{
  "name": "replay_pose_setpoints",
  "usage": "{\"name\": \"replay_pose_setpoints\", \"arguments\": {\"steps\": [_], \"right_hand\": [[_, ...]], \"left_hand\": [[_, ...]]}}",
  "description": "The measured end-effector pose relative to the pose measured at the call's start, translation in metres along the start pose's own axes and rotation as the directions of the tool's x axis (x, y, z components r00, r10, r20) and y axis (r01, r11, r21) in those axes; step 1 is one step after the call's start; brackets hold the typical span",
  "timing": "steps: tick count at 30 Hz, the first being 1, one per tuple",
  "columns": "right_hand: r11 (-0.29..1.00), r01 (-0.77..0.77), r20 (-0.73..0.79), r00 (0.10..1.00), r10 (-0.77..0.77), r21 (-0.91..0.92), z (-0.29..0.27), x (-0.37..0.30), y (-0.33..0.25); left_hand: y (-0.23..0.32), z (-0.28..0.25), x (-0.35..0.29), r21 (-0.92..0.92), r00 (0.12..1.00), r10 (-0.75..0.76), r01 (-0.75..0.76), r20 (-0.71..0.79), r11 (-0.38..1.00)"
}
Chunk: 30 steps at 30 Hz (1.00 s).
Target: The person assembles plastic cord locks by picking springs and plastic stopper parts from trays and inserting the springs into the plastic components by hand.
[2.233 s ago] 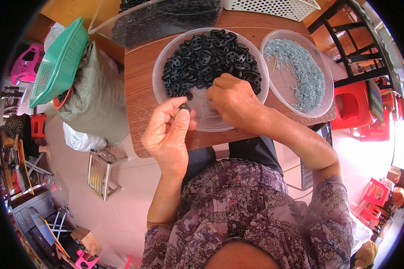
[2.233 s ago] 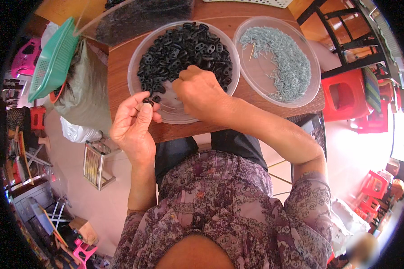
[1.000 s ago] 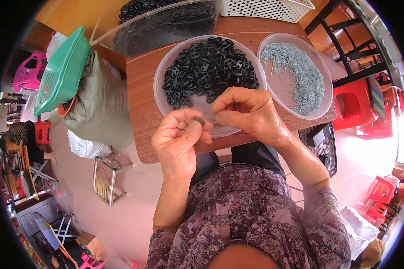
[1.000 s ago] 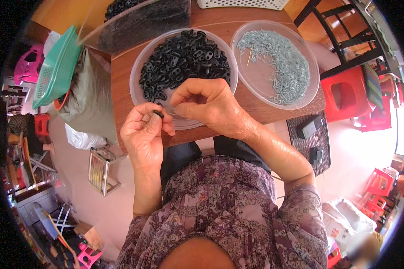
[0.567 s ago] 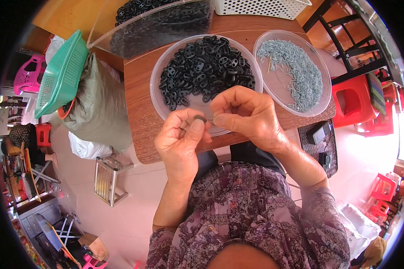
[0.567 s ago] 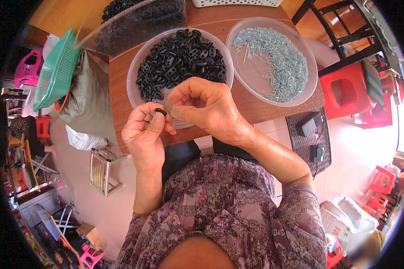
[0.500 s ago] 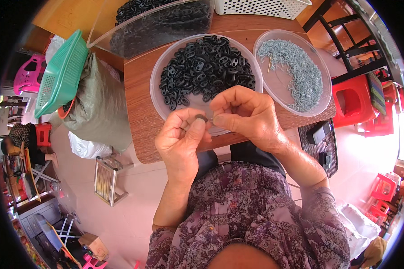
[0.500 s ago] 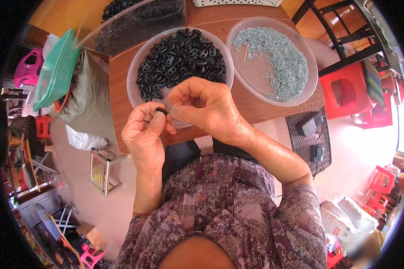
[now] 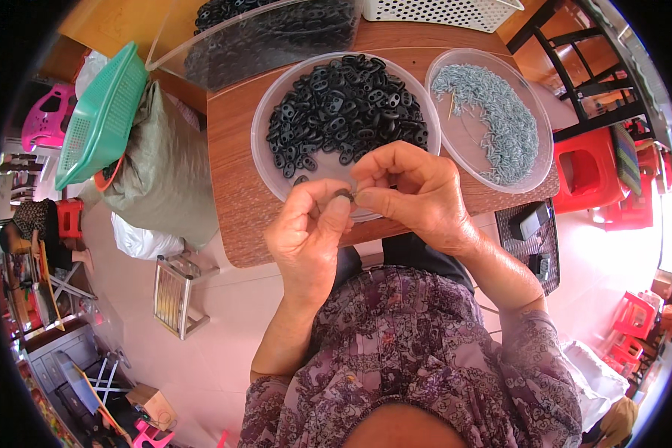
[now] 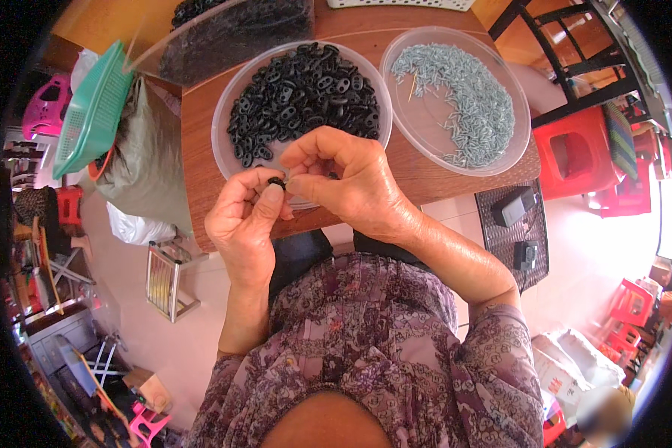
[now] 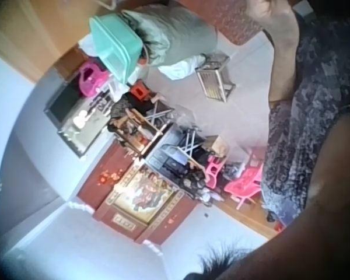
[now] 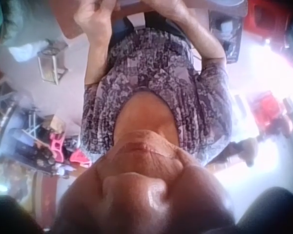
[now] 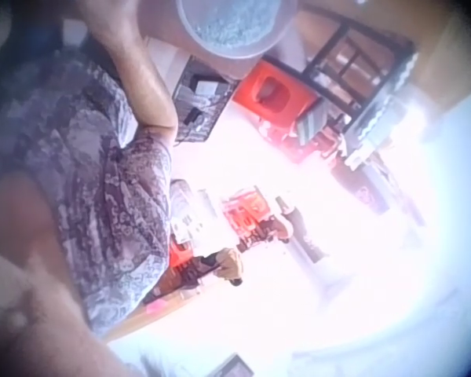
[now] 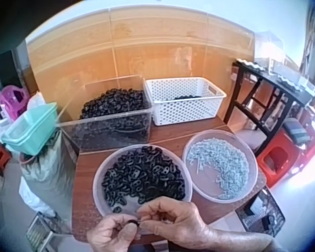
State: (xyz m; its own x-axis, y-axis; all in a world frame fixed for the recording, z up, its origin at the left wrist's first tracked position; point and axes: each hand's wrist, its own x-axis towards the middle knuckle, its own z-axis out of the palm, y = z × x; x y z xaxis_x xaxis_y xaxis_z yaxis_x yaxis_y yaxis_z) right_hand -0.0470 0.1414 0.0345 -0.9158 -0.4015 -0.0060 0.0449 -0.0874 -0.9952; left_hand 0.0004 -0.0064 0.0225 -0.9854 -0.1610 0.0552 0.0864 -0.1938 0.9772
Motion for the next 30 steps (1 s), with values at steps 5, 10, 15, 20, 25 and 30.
{"name": "replay_pose_setpoints", "arguments": {"steps": [5,10,15,20,25,30], "right_hand": [[0.999,-0.014,-0.002,1.000,0.014,-0.041,-0.0003,-0.0009,-0.0010],[0.998,-0.020,-0.001,1.000,0.020,-0.052,0.0002,-0.0003,-0.0008],[0.999,-0.004,-0.010,1.000,0.003,-0.050,-0.0011,-0.0002,0.0029],[0.996,-0.032,-0.007,0.999,0.032,-0.084,-0.0002,0.0000,0.0012],[0.997,-0.022,-0.002,1.000,0.022,-0.080,-0.0003,-0.0003,0.0034],[0.994,-0.007,-0.003,1.000,0.006,-0.110,0.0007,-0.0001,0.0048]], "left_hand": [[0.0012,0.0002,-0.0009,0.068,1.000,0.010,-0.010,0.009,0.998],[-0.0017,0.0002,-0.0004,0.109,0.999,0.048,-0.046,-0.016,0.993],[-0.0010,-0.0005,-0.0003,0.103,0.999,0.032,-0.029,-0.024,0.994],[-0.0020,-0.0019,-0.0020,0.124,1.000,0.019,-0.019,-0.001,0.992],[-0.0026,-0.0020,-0.0016,0.184,0.999,0.033,-0.031,-0.009,0.983],[-0.0046,-0.0019,-0.0017,0.267,0.997,0.073,-0.066,-0.018,0.962]]}}
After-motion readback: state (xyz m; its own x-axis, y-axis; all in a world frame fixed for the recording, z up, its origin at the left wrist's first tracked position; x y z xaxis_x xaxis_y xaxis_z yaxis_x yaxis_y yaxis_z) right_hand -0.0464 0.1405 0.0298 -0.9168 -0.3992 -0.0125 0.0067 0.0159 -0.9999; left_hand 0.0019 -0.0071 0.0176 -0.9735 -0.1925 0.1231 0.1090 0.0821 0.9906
